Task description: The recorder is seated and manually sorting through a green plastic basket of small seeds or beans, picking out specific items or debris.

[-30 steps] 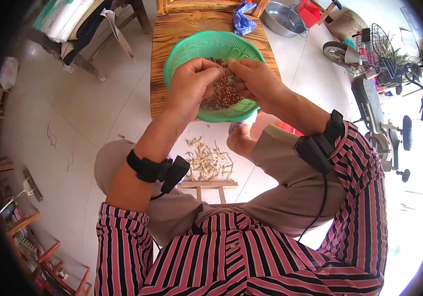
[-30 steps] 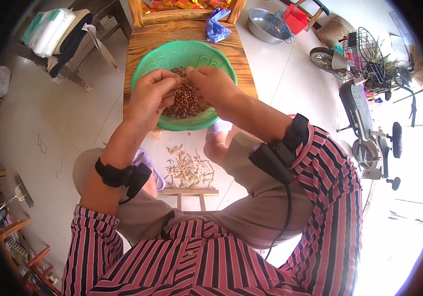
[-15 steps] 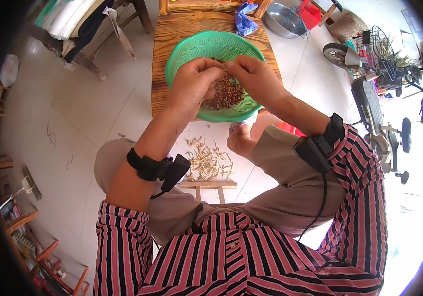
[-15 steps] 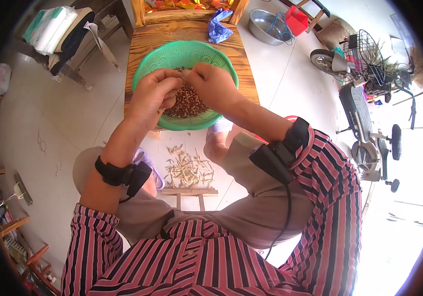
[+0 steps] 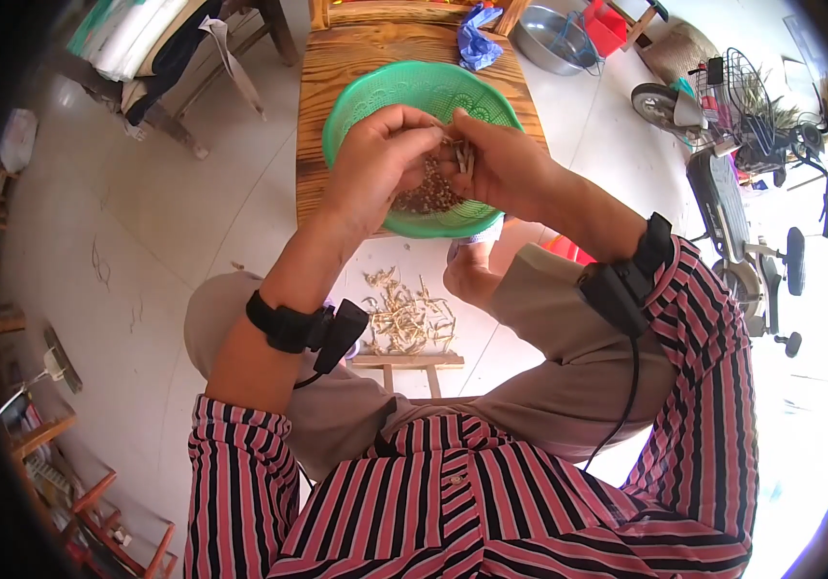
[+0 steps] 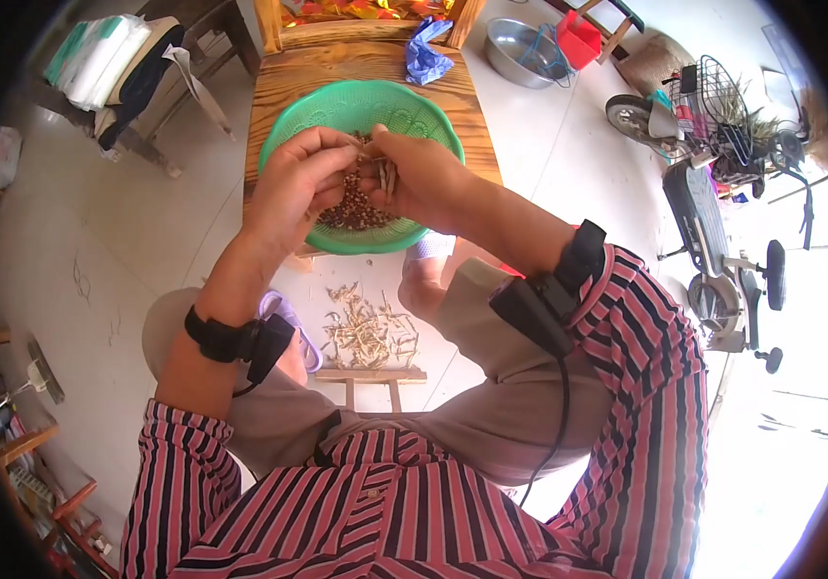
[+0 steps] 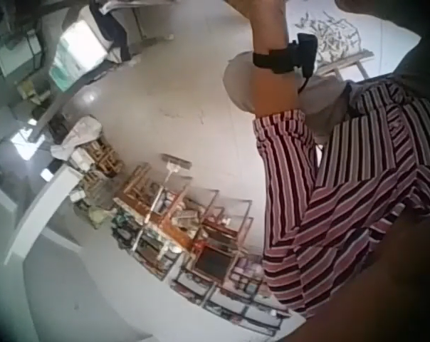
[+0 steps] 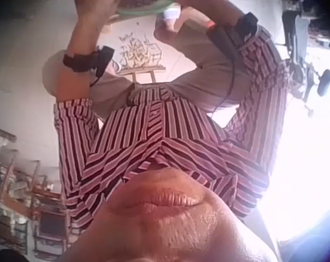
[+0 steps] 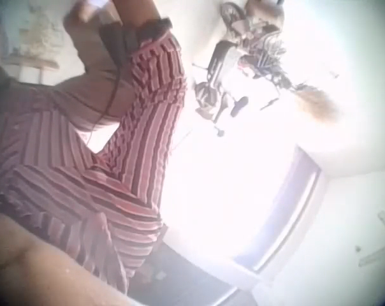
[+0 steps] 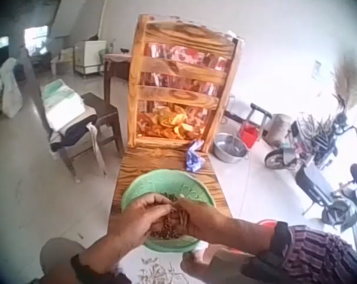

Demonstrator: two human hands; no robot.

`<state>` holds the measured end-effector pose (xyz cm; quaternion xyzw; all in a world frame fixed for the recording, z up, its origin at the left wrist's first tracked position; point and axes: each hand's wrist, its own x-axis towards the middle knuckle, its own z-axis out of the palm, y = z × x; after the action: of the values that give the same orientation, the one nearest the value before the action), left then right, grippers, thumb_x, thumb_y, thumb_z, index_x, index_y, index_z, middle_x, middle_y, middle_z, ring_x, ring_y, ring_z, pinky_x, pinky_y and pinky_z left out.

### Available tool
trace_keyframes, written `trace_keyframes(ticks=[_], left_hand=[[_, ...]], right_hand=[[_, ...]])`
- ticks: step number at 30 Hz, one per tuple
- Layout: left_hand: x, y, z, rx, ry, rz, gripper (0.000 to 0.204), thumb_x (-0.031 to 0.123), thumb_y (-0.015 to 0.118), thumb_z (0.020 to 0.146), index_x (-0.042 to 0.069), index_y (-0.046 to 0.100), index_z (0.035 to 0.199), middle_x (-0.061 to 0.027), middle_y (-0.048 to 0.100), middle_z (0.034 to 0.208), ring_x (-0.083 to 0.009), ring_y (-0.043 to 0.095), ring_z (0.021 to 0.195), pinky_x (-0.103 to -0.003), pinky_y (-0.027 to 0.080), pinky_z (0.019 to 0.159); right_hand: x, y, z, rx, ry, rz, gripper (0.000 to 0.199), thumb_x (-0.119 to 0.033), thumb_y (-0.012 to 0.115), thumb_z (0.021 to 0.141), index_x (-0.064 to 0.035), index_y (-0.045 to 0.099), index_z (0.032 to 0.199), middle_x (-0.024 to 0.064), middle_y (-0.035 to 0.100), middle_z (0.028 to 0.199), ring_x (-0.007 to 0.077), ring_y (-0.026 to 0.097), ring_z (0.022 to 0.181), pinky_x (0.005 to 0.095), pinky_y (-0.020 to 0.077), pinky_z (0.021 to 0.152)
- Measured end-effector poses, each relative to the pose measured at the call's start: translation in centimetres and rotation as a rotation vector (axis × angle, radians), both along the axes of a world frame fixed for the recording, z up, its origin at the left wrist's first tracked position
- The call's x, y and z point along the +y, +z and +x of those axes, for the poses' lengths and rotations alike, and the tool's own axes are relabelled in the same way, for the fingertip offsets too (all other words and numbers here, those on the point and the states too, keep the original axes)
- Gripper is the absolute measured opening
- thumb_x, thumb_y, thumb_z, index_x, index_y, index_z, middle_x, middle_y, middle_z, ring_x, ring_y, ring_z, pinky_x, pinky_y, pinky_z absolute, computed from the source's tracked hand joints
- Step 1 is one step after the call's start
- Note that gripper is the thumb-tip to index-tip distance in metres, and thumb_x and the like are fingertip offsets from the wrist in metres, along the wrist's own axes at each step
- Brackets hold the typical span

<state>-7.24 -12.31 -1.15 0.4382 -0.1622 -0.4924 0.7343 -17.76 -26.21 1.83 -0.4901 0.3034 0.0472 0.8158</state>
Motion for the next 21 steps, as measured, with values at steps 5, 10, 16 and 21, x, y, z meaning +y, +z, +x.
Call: trace_keyframes(ticks=[5, 10, 16, 21], left_hand=[[0.1, 1.2, -1.2, -0.428, -0.017, 0.095, 0.022, 0.021, 0.059, 0.094, 0.002, 0.066, 0.103, 0.0001, 0.059, 0.071, -0.0006, 0.050, 0.060, -0.017, 0.034, 0.048], [0.4, 0.0, 1.1, 0.135, -0.130, -0.119, 0.059, 0.046, 0.035, 0.101, -0.007, 0.049, 0.121, -0.0112, 0.060, 0.089, -0.0065, 0.046, 0.060, -0.018, 0.036, 0.050], [-0.7, 0.5, -0.5, 0.617, 0.067, -0.181, 0.065, 0.050, 0.033, 0.100, -0.009, 0.045, 0.124, -0.0213, 0.057, 0.114, -0.0236, 0.061, 0.093, -0.033, 0.054, 0.083], [-0.5, -0.6, -0.3, 0.621, -0.013, -0.273, 0.069, 0.052, 0.030, 0.100, -0.009, 0.040, 0.129, -0.0223, 0.055, 0.121, -0.0288, 0.060, 0.106, -0.037, 0.051, 0.094]], right_hand=[[-0.4, -0.5, -0.2, -0.041, -0.023, 0.295, 0.037, -0.034, 0.038, 0.103, -0.0005, 0.055, 0.099, 0.0078, 0.055, 0.089, 0.0184, 0.054, 0.074, 0.0305, 0.0481, 0.066], [-0.6, -0.5, -0.1, 0.049, -0.125, 0.218, 0.035, -0.035, 0.045, 0.100, -0.0022, 0.054, 0.092, 0.0056, 0.053, 0.081, 0.0168, 0.052, 0.071, 0.0295, 0.0447, 0.060], [-2.5, 0.9, -0.9, -0.141, -0.052, -0.245, 0.025, -0.030, 0.055, 0.097, -0.0072, 0.056, 0.087, -0.0023, 0.054, 0.078, 0.0076, 0.044, 0.062, 0.0224, 0.0342, 0.054], [-1.0, 2.1, -0.5, -0.200, 0.216, -0.946, 0.015, -0.017, 0.063, 0.089, -0.0043, 0.062, 0.097, -0.0013, 0.062, 0.081, 0.0059, 0.054, 0.069, 0.0218, 0.0436, 0.061]])
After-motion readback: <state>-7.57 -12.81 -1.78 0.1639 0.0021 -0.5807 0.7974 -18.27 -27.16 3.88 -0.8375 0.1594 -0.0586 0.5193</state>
